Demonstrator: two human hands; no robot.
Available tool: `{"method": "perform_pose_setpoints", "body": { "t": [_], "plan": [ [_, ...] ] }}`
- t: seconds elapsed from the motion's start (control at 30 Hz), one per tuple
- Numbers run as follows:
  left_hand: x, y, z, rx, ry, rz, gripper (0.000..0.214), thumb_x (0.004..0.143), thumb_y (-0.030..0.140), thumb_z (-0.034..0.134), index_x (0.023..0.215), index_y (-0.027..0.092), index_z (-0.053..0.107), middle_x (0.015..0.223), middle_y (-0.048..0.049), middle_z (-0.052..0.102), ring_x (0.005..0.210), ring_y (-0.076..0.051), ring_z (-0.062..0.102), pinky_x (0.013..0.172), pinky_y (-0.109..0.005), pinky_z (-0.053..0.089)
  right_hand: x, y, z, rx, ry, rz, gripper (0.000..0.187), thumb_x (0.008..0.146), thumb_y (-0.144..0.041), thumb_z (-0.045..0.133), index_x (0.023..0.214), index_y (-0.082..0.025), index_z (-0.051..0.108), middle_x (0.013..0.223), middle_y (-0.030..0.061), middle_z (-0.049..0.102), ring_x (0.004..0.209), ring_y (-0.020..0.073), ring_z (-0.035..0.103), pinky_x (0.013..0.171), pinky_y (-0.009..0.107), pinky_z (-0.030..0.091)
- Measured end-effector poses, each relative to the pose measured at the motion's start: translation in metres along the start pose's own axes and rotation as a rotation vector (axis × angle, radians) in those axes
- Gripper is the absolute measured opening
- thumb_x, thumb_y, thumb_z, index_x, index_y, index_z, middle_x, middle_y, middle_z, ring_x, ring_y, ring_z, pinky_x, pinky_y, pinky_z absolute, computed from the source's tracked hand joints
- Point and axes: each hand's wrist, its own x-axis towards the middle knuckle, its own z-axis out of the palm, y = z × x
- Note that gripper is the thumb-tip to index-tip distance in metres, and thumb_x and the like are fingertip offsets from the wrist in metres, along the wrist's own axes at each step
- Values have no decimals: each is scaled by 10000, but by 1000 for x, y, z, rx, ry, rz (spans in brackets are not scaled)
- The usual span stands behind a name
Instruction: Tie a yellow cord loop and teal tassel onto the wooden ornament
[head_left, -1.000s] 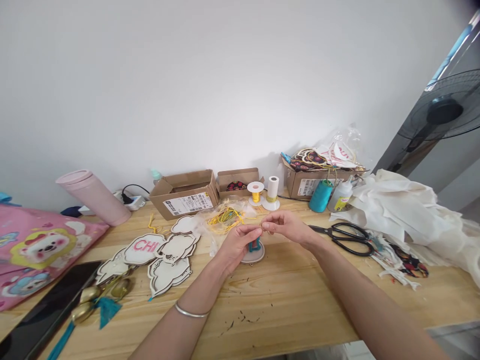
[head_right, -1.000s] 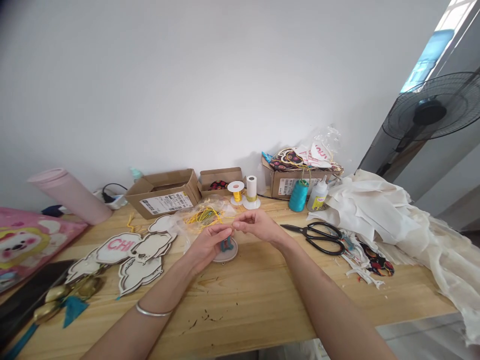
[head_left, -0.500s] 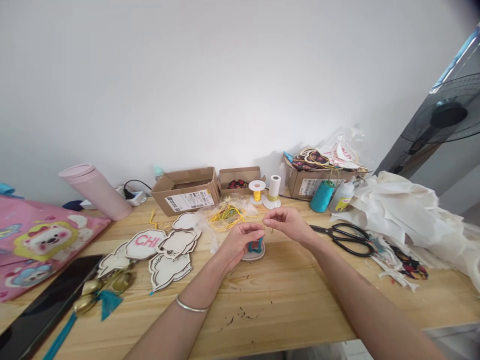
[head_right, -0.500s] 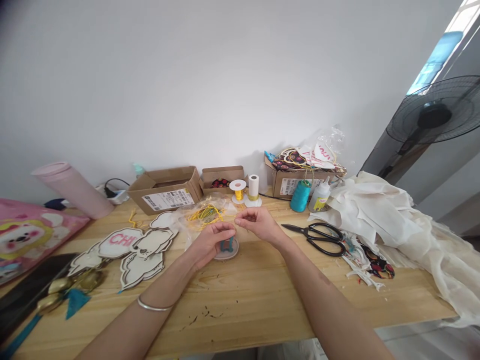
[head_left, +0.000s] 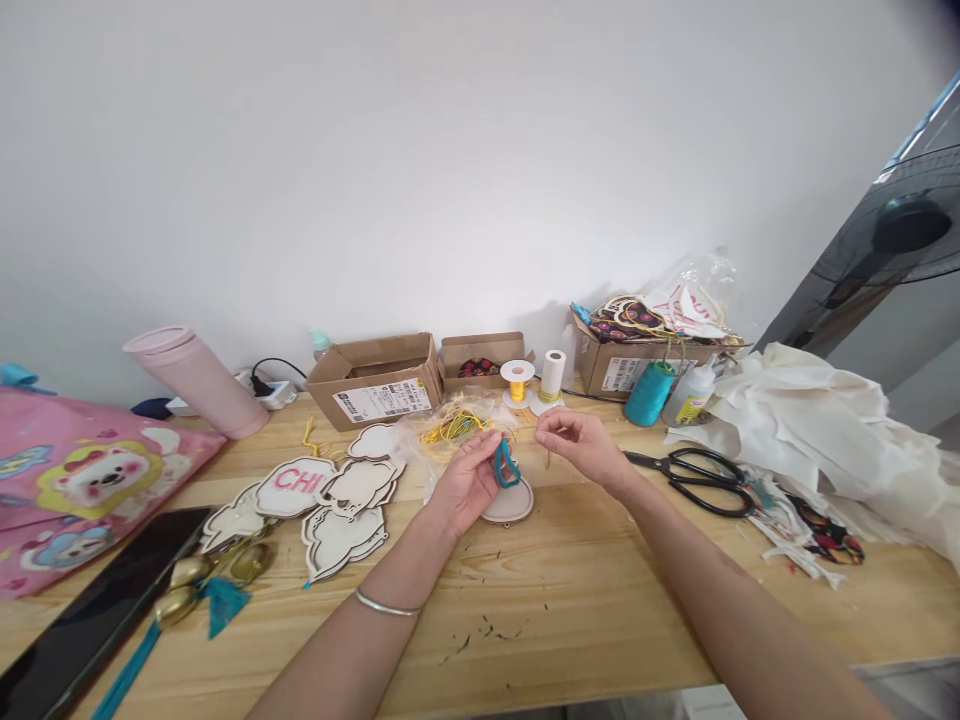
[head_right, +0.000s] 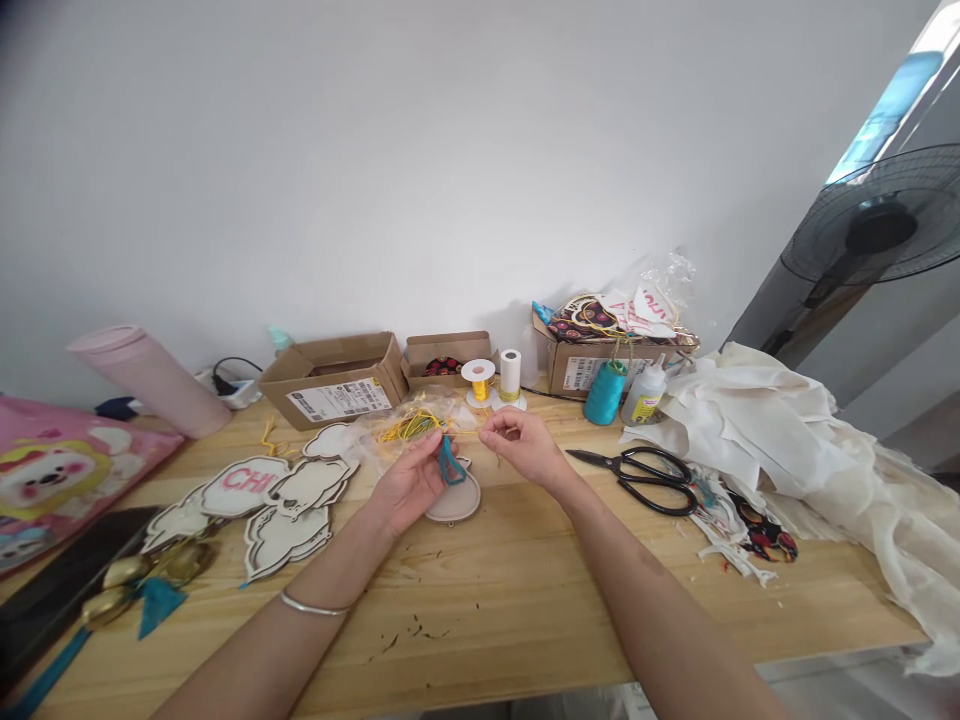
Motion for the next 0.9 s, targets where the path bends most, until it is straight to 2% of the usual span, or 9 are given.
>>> {"method": "perform_pose_setpoints", "body": {
  "t": [0.17, 0.3, 0.47, 0.57, 0.67, 0.9],
  "plan": [
    [-1, 2, 3, -84, -21, 40, 96, 676, 191, 649, 762, 176, 610, 924, 0, 628, 684, -79, 561, 600, -225, 464, -2, 1, 2, 36, -69, 99, 196, 669, -349, 598, 623, -160, 570, 618, -12, 519, 565, 91, 428, 530, 230, 334],
    [-1, 1, 5, -33, -56, 103, 62, 675, 175, 647, 727, 166, 615, 918, -10, 630, 704, -89, 556, 616, -234, 454, -1, 4, 1, 35, -115, 154, 199, 683, -348, 579, 672, -149, 574, 620, -7, 532, 569, 93, 443, 535, 230, 343],
    [0, -2, 4, 139, -49, 140, 139, 654, 200, 671, 781, 145, 659, 832, -23, 636, 660, -71, 537, 611, -200, 420, -1, -2, 6, 43, -65, 64, 165, 668, -294, 593, 739, -145, 598, 727, 14, 592, 655, 107, 503, 627, 247, 393],
    [0, -4, 3, 200, -75, 175, 121, 643, 201, 679, 753, 151, 672, 853, -23, 635, 738, -86, 547, 682, -207, 409, -4, -5, 13, 8, -76, -18, 148, 686, -266, 577, 761, -148, 625, 793, 31, 621, 738, 125, 526, 703, 264, 402],
    [0, -6, 3, 237, -103, 211, 53, 630, 190, 684, 669, 155, 673, 914, -20, 630, 836, -109, 541, 757, -221, 387, -8, -2, 19, -22, -79, -33, 137, 687, -259, 578, 742, -148, 639, 771, 33, 624, 729, 131, 523, 699, 271, 404],
    [1, -8, 1, 214, -75, 184, 92, 594, 202, 709, 678, 171, 689, 890, -23, 637, 824, -112, 540, 749, -227, 385, -9, 6, 26, 289, -123, 111, 169, 671, -290, 605, 758, -147, 631, 771, 28, 610, 735, 128, 527, 729, 284, 399]
  ]
}}
